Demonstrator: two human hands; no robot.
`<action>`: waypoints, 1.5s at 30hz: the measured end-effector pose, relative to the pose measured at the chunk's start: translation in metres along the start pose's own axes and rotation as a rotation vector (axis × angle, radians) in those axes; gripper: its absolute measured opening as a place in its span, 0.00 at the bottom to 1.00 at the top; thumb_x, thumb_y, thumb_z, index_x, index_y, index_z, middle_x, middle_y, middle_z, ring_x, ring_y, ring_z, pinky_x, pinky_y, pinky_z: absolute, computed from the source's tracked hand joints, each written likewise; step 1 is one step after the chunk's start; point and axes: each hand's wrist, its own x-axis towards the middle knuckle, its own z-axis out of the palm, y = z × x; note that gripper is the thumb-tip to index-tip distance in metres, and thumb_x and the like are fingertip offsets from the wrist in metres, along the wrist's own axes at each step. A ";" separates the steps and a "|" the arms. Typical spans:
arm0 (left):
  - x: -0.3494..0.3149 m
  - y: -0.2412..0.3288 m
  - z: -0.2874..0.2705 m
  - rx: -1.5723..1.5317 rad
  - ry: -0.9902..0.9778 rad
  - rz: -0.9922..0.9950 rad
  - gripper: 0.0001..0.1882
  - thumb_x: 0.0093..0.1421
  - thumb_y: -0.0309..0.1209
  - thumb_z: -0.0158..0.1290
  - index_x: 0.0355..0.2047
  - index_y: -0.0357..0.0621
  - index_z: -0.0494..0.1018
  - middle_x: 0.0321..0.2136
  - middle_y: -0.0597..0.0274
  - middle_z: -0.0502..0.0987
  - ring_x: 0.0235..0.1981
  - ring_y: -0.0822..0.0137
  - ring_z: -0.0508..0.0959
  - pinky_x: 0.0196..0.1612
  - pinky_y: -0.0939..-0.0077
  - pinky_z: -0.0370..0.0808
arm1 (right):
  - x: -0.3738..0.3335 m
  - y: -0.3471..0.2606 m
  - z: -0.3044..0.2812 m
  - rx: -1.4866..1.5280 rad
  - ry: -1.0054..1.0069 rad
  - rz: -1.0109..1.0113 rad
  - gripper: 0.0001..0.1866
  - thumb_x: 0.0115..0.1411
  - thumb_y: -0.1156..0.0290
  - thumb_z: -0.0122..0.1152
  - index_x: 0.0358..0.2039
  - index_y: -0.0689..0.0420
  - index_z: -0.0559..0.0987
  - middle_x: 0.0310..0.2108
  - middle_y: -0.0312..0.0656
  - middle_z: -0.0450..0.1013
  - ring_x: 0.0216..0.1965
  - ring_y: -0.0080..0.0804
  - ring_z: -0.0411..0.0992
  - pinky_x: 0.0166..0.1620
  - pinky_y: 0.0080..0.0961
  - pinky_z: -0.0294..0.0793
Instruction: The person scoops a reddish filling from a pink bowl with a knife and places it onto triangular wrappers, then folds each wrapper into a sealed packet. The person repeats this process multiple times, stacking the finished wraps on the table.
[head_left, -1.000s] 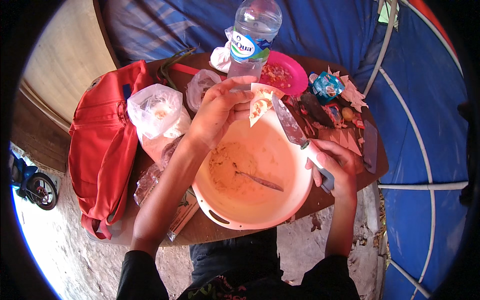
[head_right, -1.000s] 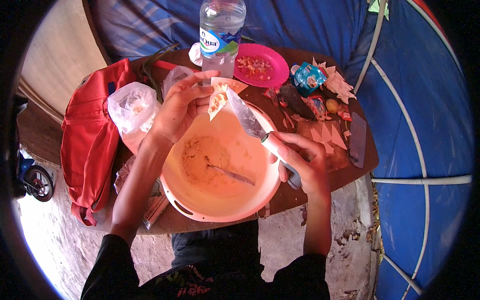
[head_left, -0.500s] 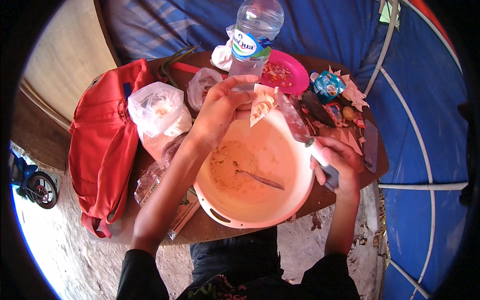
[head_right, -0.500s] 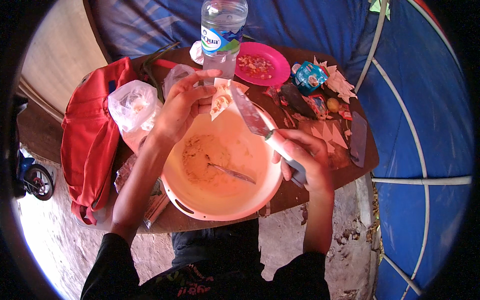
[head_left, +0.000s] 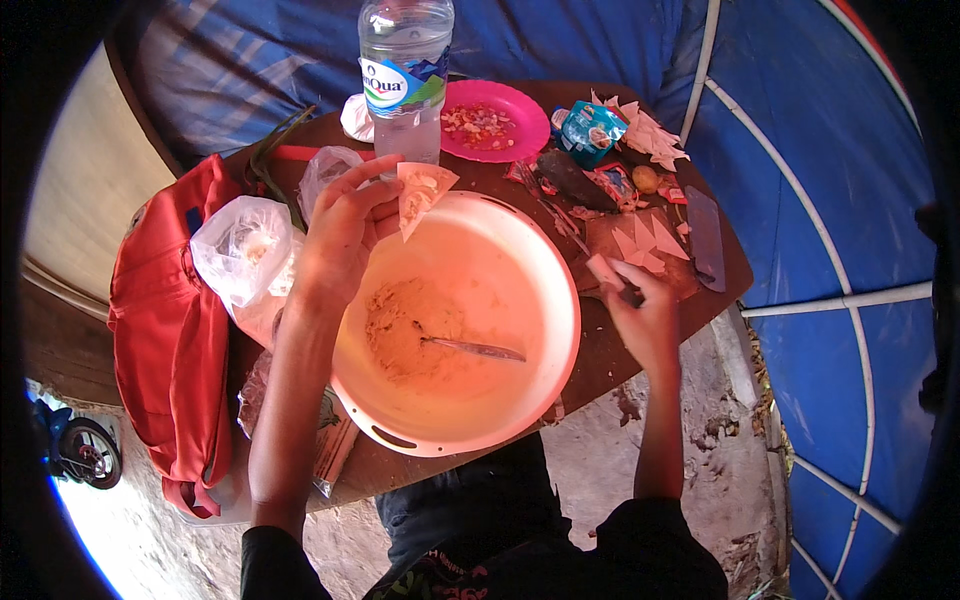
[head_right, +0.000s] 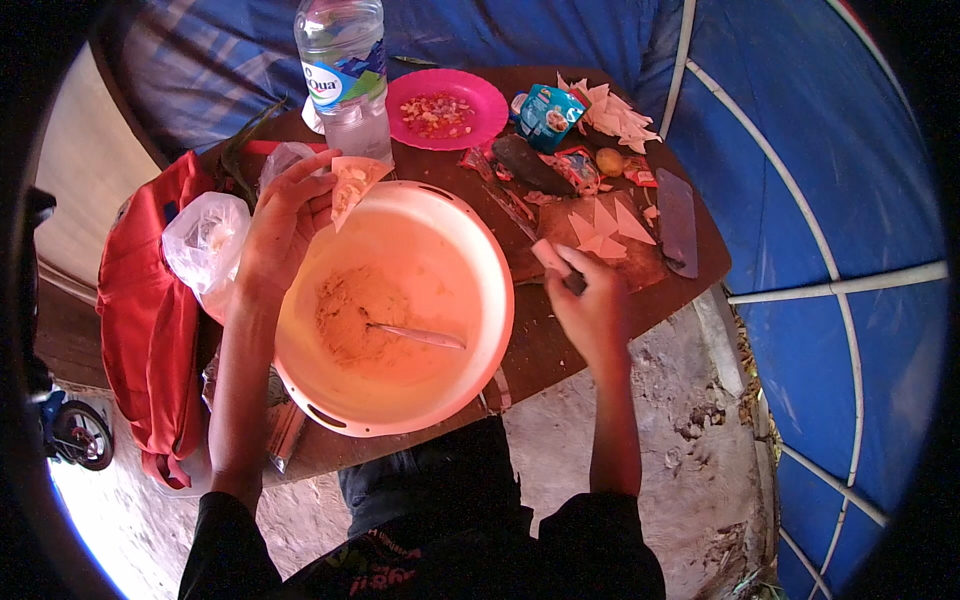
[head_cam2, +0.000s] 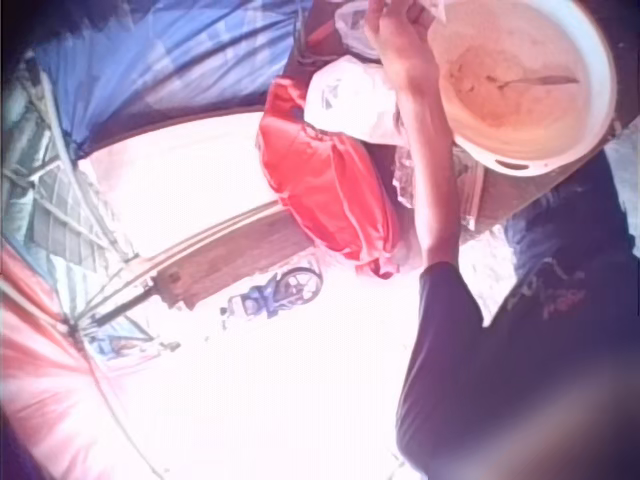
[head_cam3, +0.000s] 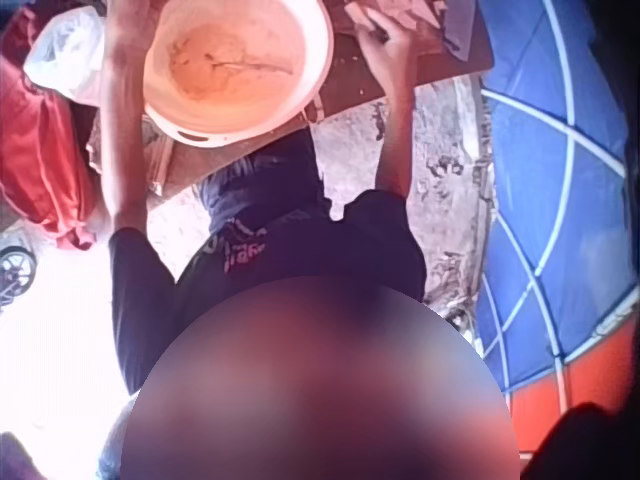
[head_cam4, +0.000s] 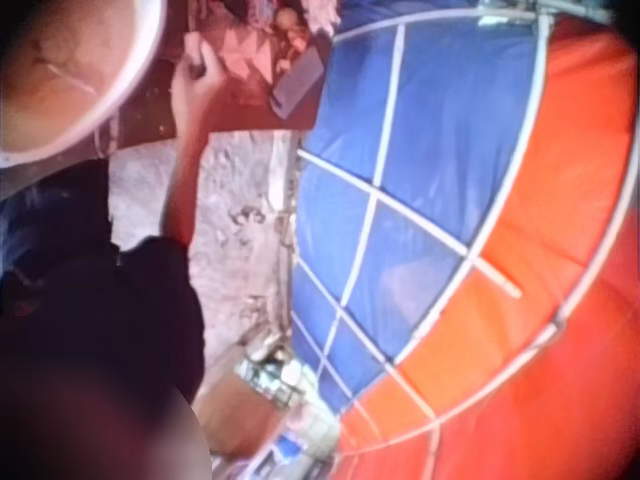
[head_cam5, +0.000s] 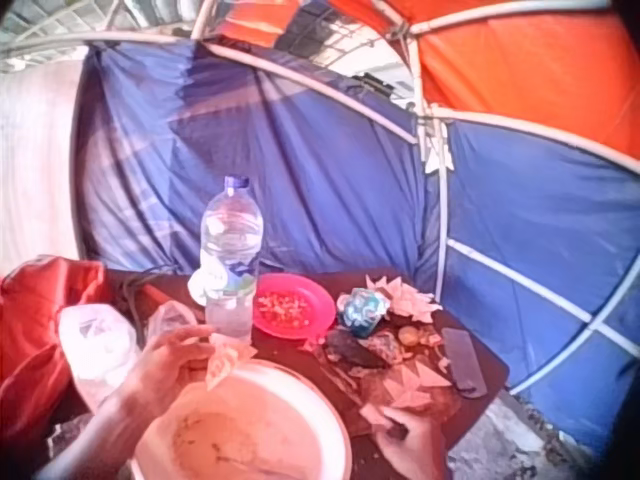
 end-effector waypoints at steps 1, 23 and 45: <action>0.000 0.000 -0.002 0.005 0.027 -0.025 0.22 0.63 0.24 0.49 0.57 0.30 0.64 0.43 0.50 0.79 0.42 0.63 0.81 0.48 0.73 0.79 | -0.002 -0.001 0.008 -0.023 0.019 -0.055 0.16 0.55 0.72 0.63 0.45 0.59 0.81 0.29 0.48 0.79 0.30 0.36 0.77 0.37 0.28 0.74; -0.040 0.065 0.042 0.289 -0.008 0.378 0.19 0.66 0.24 0.50 0.56 0.33 0.65 0.43 0.52 0.80 0.43 0.68 0.81 0.49 0.74 0.77 | 0.080 -0.163 0.047 1.401 -0.656 0.108 0.16 0.64 0.66 0.60 0.46 0.64 0.78 0.38 0.44 0.78 0.38 0.32 0.78 0.43 0.29 0.78; -0.043 0.082 0.024 0.094 0.058 0.109 0.10 0.64 0.23 0.51 0.44 0.32 0.74 0.39 0.53 0.80 0.39 0.66 0.83 0.47 0.75 0.81 | 0.109 -0.195 0.033 0.562 -0.269 -1.092 0.11 0.53 0.85 0.64 0.39 0.67 0.83 0.38 0.49 0.80 0.40 0.35 0.79 0.44 0.25 0.77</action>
